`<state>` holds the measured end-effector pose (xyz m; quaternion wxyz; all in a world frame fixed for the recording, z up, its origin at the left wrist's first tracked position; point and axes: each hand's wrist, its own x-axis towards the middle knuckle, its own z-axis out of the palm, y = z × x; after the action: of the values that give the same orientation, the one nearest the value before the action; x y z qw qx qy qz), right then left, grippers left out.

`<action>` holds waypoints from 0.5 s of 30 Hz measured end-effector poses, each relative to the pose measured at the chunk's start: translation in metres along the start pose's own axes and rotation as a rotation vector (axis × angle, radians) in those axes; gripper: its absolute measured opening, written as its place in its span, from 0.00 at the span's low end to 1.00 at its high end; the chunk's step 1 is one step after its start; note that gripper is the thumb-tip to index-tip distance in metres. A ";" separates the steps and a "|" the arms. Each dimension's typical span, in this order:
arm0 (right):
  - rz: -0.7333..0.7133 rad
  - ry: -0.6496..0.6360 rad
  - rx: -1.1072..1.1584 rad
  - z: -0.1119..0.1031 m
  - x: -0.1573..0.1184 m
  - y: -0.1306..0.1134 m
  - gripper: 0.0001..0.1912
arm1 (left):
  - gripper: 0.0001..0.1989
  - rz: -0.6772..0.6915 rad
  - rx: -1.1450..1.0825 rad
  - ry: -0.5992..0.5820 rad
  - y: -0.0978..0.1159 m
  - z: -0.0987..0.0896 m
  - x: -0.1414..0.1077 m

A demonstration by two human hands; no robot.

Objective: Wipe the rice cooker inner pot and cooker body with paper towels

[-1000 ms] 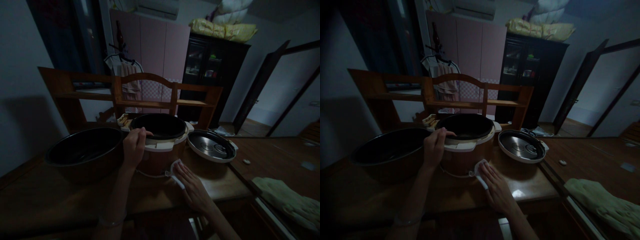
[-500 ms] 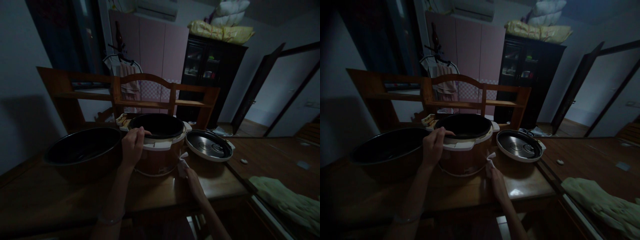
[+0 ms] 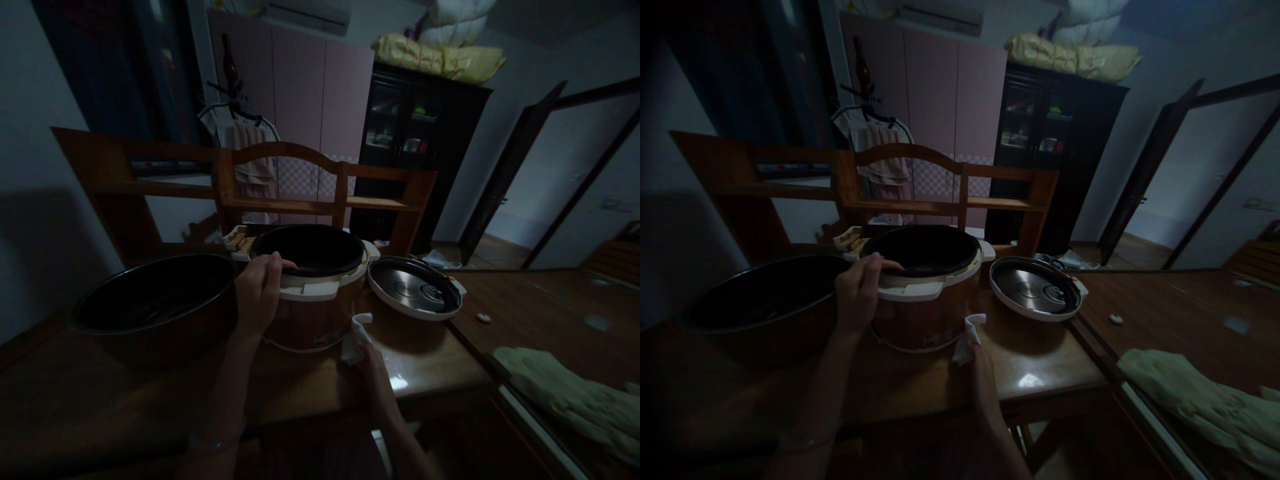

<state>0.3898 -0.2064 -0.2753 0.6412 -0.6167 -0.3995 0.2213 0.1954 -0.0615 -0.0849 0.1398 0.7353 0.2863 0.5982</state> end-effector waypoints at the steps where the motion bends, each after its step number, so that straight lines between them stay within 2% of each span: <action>1: 0.029 0.016 0.005 0.001 -0.001 -0.002 0.29 | 0.23 0.000 -0.004 0.001 0.000 0.000 0.000; 5: 0.103 0.037 0.002 0.004 -0.007 -0.008 0.29 | 0.23 -0.006 -0.015 0.008 0.001 0.000 0.000; 11: 0.059 -0.048 0.078 0.006 -0.016 -0.006 0.27 | 0.23 -0.011 -0.008 0.011 -0.001 0.001 -0.001; 15: 0.150 0.000 0.206 0.010 -0.021 -0.010 0.25 | 0.23 -0.017 -0.007 0.005 -0.002 0.001 0.000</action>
<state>0.3675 -0.2186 -0.2714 0.6827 -0.5757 -0.3277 0.3085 0.1959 -0.0603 -0.0864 0.1468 0.7309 0.2909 0.5997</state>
